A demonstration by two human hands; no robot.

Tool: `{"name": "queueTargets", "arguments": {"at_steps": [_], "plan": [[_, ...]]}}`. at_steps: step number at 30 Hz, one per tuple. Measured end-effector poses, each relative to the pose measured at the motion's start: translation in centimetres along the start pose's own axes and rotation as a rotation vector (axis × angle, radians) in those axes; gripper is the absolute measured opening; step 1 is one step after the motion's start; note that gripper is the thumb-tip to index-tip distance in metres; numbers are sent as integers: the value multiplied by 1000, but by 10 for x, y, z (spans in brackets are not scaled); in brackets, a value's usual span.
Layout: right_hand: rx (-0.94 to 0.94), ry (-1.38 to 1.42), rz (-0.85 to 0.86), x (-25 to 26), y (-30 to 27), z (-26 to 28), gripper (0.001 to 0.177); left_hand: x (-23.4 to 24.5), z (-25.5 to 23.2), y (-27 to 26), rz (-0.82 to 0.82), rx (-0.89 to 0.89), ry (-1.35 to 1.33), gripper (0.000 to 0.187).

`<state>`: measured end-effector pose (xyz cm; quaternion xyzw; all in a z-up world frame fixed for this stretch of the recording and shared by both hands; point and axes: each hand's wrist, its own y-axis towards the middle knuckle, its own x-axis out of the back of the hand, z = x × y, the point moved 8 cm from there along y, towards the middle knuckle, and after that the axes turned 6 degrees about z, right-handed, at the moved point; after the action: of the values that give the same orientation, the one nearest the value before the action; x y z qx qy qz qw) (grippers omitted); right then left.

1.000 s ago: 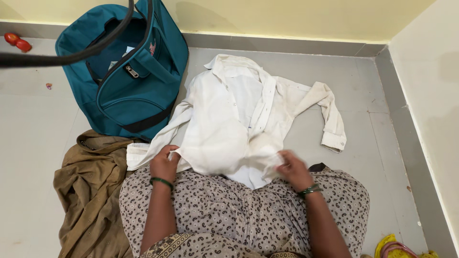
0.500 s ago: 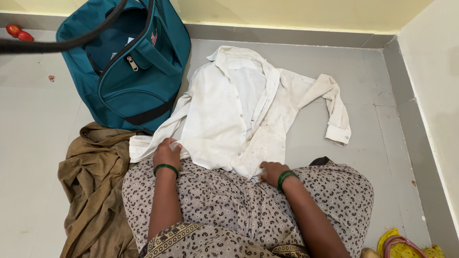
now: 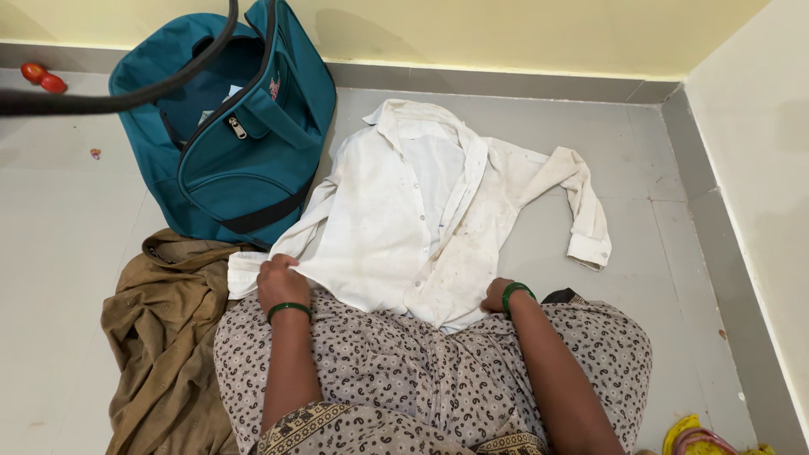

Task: The person sits on the floor and buttons a white long-sleeved shirt laid out in front of them. They smooth the fabric and fasten the buttons from the bottom up to the collar.

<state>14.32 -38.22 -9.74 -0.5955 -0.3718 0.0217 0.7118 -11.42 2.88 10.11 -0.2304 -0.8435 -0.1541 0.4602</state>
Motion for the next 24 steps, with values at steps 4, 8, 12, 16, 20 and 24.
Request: {"name": "queueTargets", "arguments": {"at_steps": [4,8,12,16,20,24], "plan": [[-268,575,-488,42,-49,-37,35,22,21,2,-251,-25,-506,29],[-398,811,-1018,61,-125,-76,12,20,42,6,-226,-95,-978,31],[72,1208,-1163,59,-148,-133,13,20,32,0,27,-182,-1039,30],[335,1440,-413,28,-135,-124,25,30,33,-23,399,64,-716,26],[-3,790,-238,22,-159,-94,38,59,5,-45,403,-183,20,18],[19,378,-219,46,-182,-40,66,58,-8,-57,356,-216,179,19]]}}
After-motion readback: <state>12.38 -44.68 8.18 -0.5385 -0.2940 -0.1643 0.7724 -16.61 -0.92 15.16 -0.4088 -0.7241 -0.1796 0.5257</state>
